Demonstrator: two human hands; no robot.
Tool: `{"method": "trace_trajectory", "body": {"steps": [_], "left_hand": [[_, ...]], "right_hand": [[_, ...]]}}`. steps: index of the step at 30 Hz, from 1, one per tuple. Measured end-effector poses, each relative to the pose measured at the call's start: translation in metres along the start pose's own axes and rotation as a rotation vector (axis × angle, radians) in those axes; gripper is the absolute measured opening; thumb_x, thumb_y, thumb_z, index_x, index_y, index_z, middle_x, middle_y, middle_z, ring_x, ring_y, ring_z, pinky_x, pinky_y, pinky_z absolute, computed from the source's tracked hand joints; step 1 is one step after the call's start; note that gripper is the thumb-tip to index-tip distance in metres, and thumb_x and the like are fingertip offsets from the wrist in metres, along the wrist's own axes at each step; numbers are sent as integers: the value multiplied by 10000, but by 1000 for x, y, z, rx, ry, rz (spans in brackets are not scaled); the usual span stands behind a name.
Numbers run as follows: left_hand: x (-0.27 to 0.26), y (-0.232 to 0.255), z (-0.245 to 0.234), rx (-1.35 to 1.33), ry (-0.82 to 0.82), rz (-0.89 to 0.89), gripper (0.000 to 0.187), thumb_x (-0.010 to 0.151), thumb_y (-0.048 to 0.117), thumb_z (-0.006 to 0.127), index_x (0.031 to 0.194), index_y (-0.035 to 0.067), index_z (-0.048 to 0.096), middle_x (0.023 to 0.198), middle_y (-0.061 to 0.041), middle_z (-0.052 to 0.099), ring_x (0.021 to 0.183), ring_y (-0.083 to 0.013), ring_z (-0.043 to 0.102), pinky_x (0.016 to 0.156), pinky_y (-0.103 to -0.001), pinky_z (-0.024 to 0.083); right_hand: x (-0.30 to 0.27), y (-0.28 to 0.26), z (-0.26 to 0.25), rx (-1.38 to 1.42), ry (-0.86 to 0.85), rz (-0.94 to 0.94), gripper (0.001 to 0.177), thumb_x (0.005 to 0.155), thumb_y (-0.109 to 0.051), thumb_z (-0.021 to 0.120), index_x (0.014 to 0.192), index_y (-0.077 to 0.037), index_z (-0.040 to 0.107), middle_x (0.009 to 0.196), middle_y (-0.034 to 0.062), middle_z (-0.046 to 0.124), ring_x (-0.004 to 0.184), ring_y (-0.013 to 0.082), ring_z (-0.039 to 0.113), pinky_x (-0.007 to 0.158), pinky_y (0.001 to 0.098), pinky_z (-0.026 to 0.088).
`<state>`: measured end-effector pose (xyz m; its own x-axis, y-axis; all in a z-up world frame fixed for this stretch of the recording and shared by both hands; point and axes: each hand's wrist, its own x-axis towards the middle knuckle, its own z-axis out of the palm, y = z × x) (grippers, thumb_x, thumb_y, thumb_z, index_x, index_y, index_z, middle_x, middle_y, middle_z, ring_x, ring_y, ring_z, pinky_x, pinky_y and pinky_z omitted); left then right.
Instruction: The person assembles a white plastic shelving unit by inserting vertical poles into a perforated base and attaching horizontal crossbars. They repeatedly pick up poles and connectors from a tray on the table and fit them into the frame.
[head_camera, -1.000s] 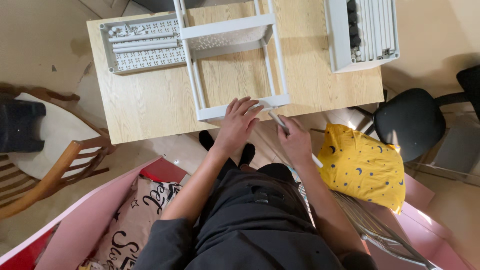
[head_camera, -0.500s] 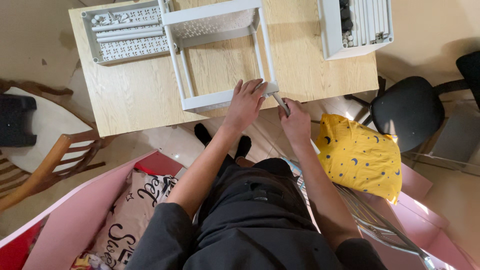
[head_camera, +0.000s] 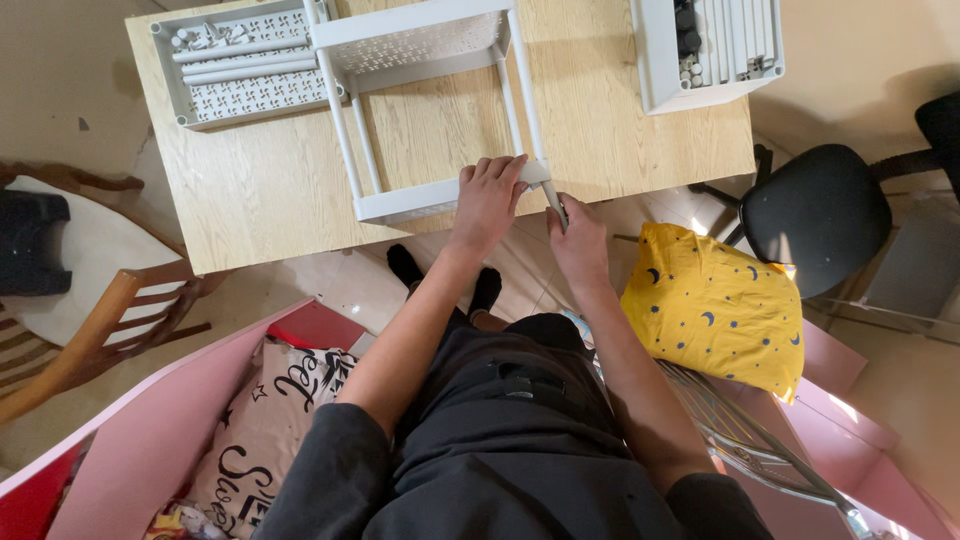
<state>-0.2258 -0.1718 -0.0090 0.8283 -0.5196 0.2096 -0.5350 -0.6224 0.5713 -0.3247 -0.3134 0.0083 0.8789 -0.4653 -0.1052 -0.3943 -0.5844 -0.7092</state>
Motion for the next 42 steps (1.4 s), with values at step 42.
{"method": "trace_trajectory", "body": {"steps": [42], "left_hand": [[9,-4,7,-25,-127,-109,364,934,99,657,1296,141,647,1213,10,672,1164,-228,571,1030,-491,323]], "right_hand": [[37,44,19,1256,-605,552,343,1111,-407,463,1143,-75,544,654,-42,369,443,44,263,352,215,212]]}}
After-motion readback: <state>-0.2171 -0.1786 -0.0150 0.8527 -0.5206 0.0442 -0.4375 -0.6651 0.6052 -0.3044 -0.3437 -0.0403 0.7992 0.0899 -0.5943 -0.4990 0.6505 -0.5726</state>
